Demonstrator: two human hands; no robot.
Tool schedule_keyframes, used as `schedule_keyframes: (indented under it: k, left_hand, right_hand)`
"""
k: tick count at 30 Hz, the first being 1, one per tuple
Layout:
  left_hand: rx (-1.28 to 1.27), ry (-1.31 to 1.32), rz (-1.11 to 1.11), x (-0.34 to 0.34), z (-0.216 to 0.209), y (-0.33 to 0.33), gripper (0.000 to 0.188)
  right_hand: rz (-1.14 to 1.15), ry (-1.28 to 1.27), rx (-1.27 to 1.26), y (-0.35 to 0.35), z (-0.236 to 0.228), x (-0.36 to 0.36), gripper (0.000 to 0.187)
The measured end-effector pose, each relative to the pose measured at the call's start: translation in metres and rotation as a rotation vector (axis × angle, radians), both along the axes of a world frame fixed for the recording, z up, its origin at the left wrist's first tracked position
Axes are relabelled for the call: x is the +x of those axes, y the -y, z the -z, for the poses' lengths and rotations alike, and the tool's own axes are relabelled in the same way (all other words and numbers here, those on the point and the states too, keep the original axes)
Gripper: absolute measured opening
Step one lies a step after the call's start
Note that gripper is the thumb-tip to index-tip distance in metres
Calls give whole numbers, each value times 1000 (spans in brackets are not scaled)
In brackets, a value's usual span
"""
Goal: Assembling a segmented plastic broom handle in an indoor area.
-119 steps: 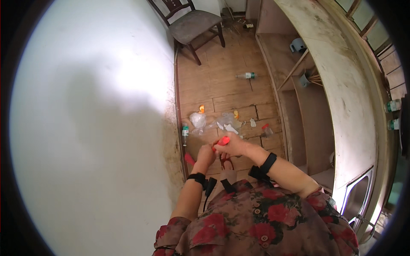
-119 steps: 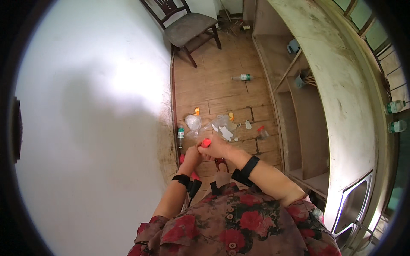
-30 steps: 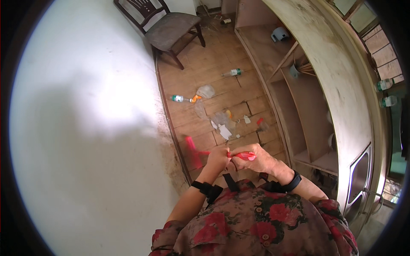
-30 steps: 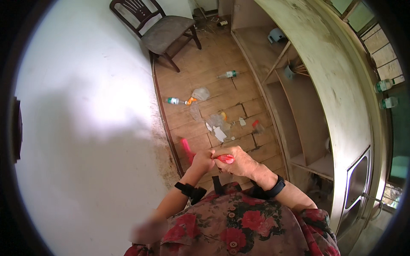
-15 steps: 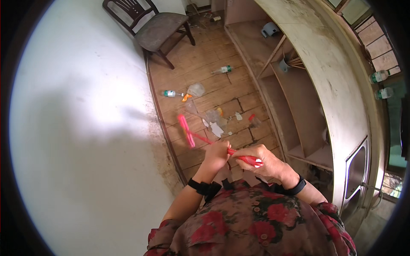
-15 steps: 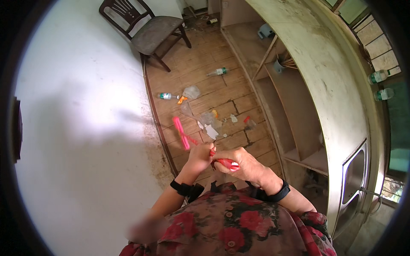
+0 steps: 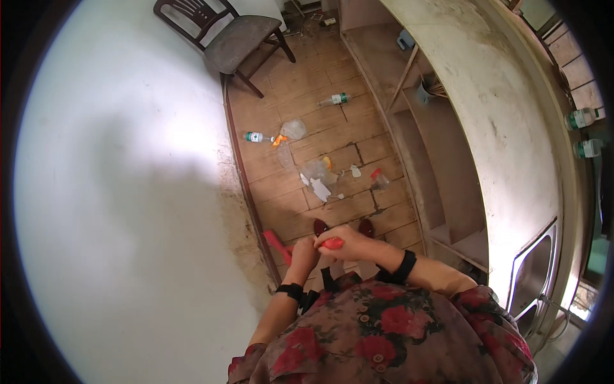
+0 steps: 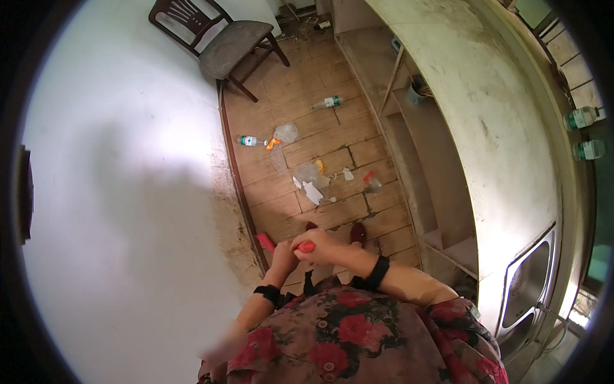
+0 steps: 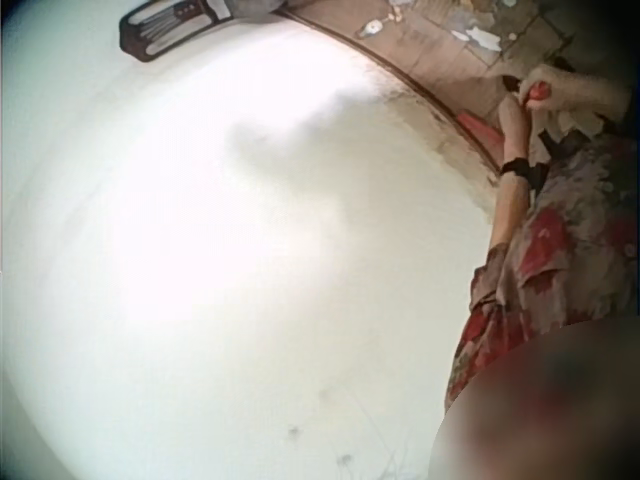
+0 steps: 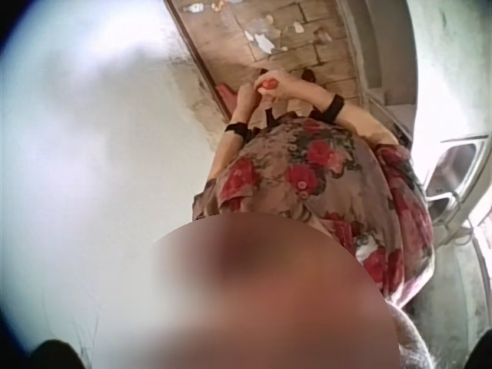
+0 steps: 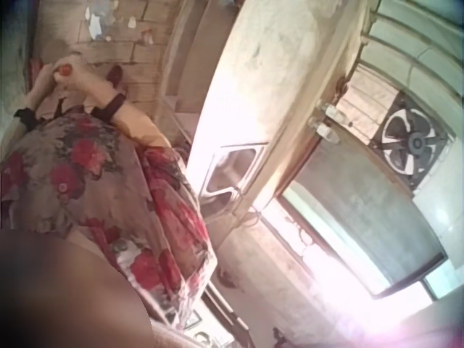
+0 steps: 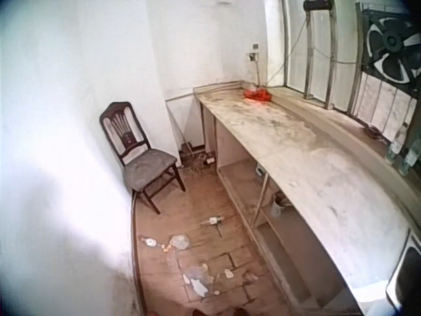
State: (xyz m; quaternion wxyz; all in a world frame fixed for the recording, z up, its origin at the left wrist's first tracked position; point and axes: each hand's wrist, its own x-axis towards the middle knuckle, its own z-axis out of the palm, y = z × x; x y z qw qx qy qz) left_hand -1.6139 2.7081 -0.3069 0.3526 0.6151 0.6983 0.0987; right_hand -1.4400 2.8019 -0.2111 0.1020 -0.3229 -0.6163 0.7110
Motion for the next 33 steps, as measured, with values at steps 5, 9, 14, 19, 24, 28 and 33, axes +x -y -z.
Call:
schedule_keyframes:
  k: [5, 9, 14, 19, 24, 28, 33]
  left_hand:
    - [125, 114, -17, 49, -8, -70, 9]
    - [292, 270, 28, 72, -36, -121, 17]
    - [195, 228, 64, 79, -71, -129, 19]
    - [238, 204, 74, 66, -81, -103, 17]
    - [314, 328, -50, 83, -43, -94, 16]
    - [347, 298, 32, 90, -51, -125, 16]
    - [408, 423, -13, 93, -69, -131, 18]
  right_hand:
    - [41, 126, 352, -55, -48, 44, 18]
    - [57, 178, 428, -81, -81, 67, 19]
    - [28, 112, 512, -71, -96, 86, 19]
    - [45, 66, 460, -61, -96, 75, 19]
    - [-14, 133, 448, -71, -84, 73, 20]
    - [-46, 181, 466, -91, -114, 74, 22]
    - [-105, 171, 618, -80, -116, 81, 17]
